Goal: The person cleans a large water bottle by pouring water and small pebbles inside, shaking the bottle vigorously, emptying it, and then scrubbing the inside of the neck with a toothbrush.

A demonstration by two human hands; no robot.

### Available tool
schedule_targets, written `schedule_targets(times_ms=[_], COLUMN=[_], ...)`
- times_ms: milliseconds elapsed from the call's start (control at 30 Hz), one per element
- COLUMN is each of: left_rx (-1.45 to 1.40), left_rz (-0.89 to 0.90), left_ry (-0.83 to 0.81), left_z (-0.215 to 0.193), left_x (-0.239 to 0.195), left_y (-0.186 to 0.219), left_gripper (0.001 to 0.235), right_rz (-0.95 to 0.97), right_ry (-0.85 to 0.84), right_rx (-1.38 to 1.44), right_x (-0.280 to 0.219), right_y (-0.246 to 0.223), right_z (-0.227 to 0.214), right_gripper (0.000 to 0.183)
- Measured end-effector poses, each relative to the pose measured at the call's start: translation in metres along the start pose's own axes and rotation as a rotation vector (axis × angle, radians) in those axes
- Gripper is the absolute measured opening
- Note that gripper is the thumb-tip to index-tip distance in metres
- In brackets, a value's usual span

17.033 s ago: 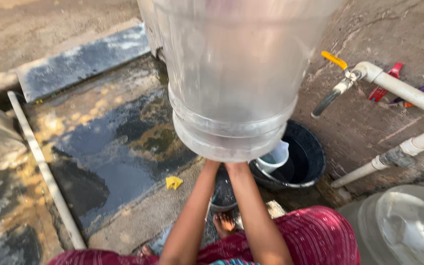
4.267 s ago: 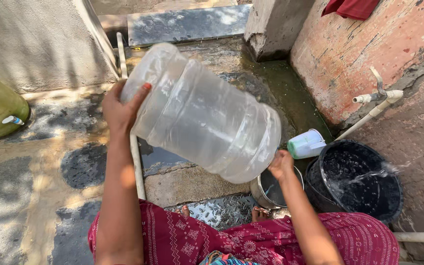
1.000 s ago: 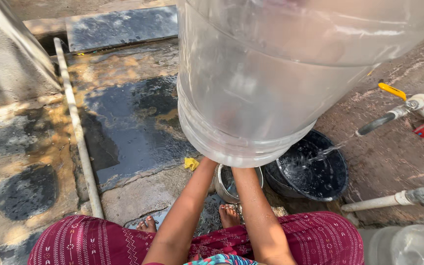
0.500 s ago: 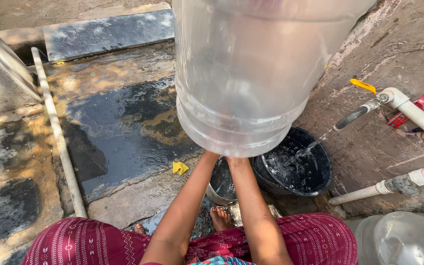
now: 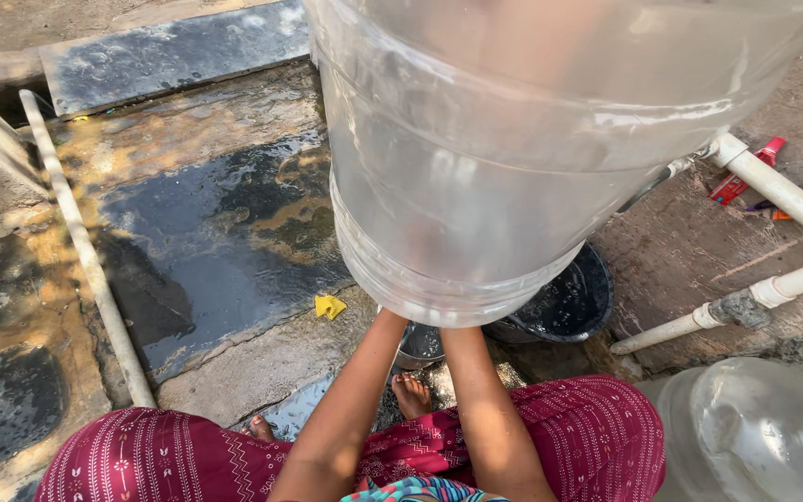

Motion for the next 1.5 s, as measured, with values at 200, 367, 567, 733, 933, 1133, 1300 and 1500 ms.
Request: schedule_targets(times_ms=[200, 367, 567, 733, 933, 1133, 1300, 1500], left_rx=[0.005, 0.042, 0.037, 0.034, 0.004, 0.01, 0.023, 0.034], left_rz=[0.018, 0.024, 0.083, 0.068, 0.049, 0.109, 0.06, 0.027], left_ry=[-0.051, -0.044, -0.013, -0.035, -0.101, -0.111, -0.125, -0.115], left_z=[0.019, 0.029, 0.045, 0.039, 0.026, 0.041, 0.028, 0.025], left_x=[-0.011, 0.015, 0.082, 0.077, 0.052, 0.066, 0.016, 0.006], left_y=[0.005, 0.028, 0.09, 0.076, 0.049, 0.093, 0.047, 0.019], left_gripper=[0.116, 0.111, 0.105, 0.1, 0.094, 0.088, 0.083, 0.077], right_rz=[0.023, -0.055, -0.072, -0.071, -0.095, -0.186, -0.058, -0.019], right_ry=[0.031, 0.059, 0.063, 0.044, 0.026, 0.086, 0.055, 0.075], right_rx=[-0.037, -0.048, -0.056, -0.061, -0.019, 0.026, -0.004, -0.019], right_x=[-0.017, 0.035, 0.101, 0.104, 0.056, 0.092, 0.023, 0.015], right_y=[0.007, -0.018, -0.053, -0.059, -0.066, -0.103, -0.049, -0.017], right_z=[-0.023, -0.014, -0.012, -0.003, -0.011, -0.028, -0.022, -0.009], right_gripper=[0.06, 0.061, 0.061, 0.062, 0.063, 0.063, 0.064, 0.065])
Point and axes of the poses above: each hand's wrist, its own x-axis towards the middle knuckle, its own z-axis out of the palm, y = z × x, the point moved 10 cm from there along x, towards the middle knuckle, and after that the axes turned 14 degrees about -z, right-handed, at the moved point
